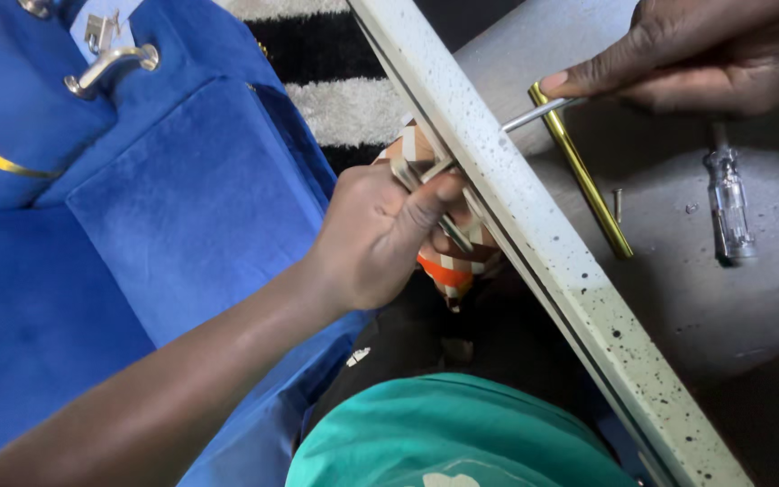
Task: The person installs metal handles on two drawers using a screwdriver. They align the handles, insert screws, and tighten them on both a white drawer and a yellow drawer.
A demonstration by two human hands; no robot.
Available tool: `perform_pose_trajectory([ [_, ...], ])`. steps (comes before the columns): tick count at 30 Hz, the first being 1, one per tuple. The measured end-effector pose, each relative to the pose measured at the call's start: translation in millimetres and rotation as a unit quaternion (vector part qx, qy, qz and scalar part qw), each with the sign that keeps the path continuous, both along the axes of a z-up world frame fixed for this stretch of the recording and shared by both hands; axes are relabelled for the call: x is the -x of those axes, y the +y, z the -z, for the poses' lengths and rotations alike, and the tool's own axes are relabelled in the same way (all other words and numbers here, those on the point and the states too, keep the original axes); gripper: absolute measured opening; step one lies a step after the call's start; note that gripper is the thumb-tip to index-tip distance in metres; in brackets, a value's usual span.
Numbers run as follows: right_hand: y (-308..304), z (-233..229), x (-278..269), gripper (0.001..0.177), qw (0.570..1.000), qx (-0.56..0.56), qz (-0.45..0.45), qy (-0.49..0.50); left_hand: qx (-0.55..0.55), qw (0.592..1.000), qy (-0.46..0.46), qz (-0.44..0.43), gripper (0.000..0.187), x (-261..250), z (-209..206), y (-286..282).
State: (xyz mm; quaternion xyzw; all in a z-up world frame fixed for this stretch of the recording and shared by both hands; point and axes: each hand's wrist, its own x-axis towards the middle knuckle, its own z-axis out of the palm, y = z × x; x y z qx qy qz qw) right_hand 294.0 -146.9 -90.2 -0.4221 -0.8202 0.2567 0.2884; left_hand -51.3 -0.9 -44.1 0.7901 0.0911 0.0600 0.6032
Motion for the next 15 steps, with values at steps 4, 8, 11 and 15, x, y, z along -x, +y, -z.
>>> perform_pose_trajectory([
  [4,-2.6,4.7,-0.4,0.036,1.000,0.020,0.014,0.000,0.363,0.928,0.071,-0.047,0.070,1.7,-3.0,-18.4],
  [8,-11.0,10.4,-9.6,0.035,0.999,0.043,0.027,-0.006,0.654,0.752,0.060,-0.047,0.055,-4.9,-12.9,-19.7],
  [11,-7.1,16.0,-12.8,0.034,0.998,0.052,0.026,-0.006,0.782,0.605,0.119,-0.093,0.047,-9.0,-34.6,-2.8],
  [15,-0.8,6.8,-4.0,0.032,0.998,0.062,0.033,0.000,0.813,0.572,0.099,-0.051,0.041,4.8,-85.0,6.4],
])
